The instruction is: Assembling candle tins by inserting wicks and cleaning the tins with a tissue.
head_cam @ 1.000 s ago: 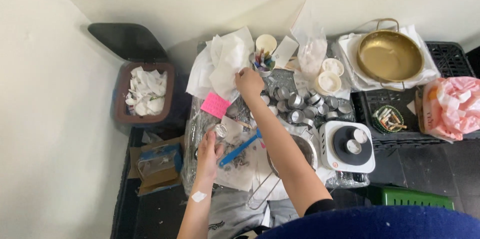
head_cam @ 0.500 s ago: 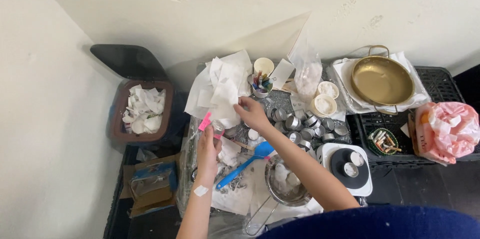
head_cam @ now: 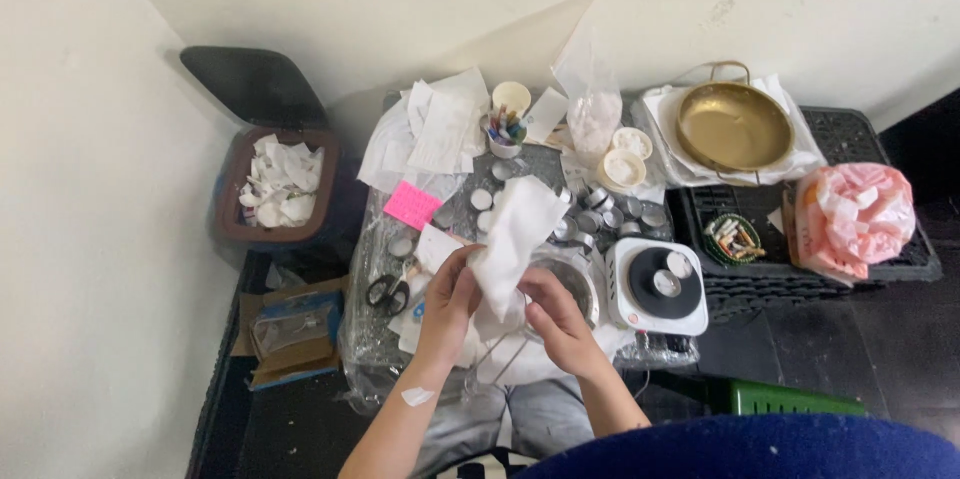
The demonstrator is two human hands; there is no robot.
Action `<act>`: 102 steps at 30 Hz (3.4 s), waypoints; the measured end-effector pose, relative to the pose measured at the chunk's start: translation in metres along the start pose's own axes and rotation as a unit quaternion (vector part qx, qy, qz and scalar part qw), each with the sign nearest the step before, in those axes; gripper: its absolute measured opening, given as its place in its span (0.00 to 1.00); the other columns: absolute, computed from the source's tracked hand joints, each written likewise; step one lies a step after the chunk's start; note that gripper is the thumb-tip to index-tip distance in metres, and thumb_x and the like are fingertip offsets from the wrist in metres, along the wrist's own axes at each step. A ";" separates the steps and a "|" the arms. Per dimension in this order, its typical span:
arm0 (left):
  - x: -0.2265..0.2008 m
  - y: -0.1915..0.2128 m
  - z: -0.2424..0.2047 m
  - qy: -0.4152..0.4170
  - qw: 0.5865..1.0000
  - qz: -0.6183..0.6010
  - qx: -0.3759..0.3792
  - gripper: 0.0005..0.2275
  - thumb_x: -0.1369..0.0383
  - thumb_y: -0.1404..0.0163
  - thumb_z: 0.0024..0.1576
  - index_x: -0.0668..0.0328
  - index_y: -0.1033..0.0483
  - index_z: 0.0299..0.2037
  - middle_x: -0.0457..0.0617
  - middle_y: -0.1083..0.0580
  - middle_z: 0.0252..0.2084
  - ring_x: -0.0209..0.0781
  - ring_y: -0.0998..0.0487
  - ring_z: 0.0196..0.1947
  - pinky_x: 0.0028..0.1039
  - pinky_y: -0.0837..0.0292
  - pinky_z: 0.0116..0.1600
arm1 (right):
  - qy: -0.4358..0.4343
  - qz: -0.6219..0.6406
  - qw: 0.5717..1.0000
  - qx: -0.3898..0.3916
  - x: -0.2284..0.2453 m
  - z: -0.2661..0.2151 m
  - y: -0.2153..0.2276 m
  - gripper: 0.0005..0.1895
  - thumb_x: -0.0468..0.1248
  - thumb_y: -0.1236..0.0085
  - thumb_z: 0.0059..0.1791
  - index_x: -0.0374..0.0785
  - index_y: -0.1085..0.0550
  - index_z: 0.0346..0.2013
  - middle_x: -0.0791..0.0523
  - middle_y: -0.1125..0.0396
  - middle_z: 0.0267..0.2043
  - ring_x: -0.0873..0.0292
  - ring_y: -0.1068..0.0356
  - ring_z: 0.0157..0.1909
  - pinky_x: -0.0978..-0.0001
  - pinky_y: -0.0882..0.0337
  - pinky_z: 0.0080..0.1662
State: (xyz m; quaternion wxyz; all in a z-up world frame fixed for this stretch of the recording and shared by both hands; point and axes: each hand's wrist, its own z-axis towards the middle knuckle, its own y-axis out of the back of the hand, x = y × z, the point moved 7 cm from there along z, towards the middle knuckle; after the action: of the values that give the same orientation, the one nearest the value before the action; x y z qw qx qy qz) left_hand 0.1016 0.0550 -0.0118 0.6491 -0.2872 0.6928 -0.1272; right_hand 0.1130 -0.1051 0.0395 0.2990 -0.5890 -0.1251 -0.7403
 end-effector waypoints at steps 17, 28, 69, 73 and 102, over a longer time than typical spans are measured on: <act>0.118 0.007 -0.041 0.057 0.997 0.029 0.038 0.08 0.72 0.43 0.61 0.73 0.21 0.44 0.41 0.25 0.33 0.24 0.32 0.29 0.19 0.41 0.32 | 0.191 -0.274 0.911 -0.241 0.032 -0.067 0.002 0.15 0.18 0.42 0.44 0.33 0.20 0.42 0.49 0.23 0.48 0.46 0.23 0.57 0.62 0.25 0.61; 0.067 -0.019 -0.058 -0.032 0.967 0.232 0.098 0.11 0.67 0.40 0.59 0.67 0.18 0.46 0.43 0.27 0.26 0.24 0.34 0.24 0.19 0.42 0.29 | 0.114 -0.142 0.955 -0.234 0.023 -0.065 0.009 0.11 0.28 0.49 0.52 0.29 0.25 0.49 0.47 0.31 0.60 0.48 0.35 0.69 0.56 0.38 0.69; -0.013 -0.061 -0.067 -0.245 0.919 0.306 0.044 0.22 0.73 0.31 0.45 0.66 0.21 0.51 0.37 0.23 0.40 0.21 0.41 0.24 0.17 0.45 0.27 | -0.036 -0.110 0.934 -0.337 -0.004 -0.084 0.013 0.15 0.24 0.48 0.51 0.30 0.21 0.51 0.49 0.25 0.57 0.62 0.27 0.54 0.67 0.29 0.56; 0.035 -0.029 -0.052 -0.199 0.940 0.275 0.010 0.19 0.76 0.34 0.47 0.67 0.20 0.50 0.38 0.26 0.34 0.22 0.42 0.23 0.18 0.48 0.26 | 0.044 -0.224 0.924 -0.306 0.011 -0.078 0.014 0.14 0.22 0.48 0.48 0.31 0.21 0.45 0.48 0.24 0.53 0.60 0.26 0.58 0.64 0.31 0.61; -0.022 -0.063 -0.061 -0.336 0.877 0.341 0.038 0.22 0.78 0.34 0.47 0.60 0.22 0.54 0.47 0.21 0.53 0.31 0.26 0.34 0.19 0.35 0.30 | -0.026 -0.082 0.958 -0.274 0.014 -0.075 -0.008 0.30 0.25 0.56 0.56 0.32 0.46 0.74 0.51 0.41 0.70 0.62 0.40 0.68 0.72 0.40 0.66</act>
State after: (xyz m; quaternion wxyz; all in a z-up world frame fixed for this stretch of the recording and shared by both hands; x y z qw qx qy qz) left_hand 0.0568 0.0052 0.0486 0.8562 -0.0342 0.4830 0.1801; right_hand 0.0467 -0.1428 0.0334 0.0604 -0.6554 0.0269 -0.7524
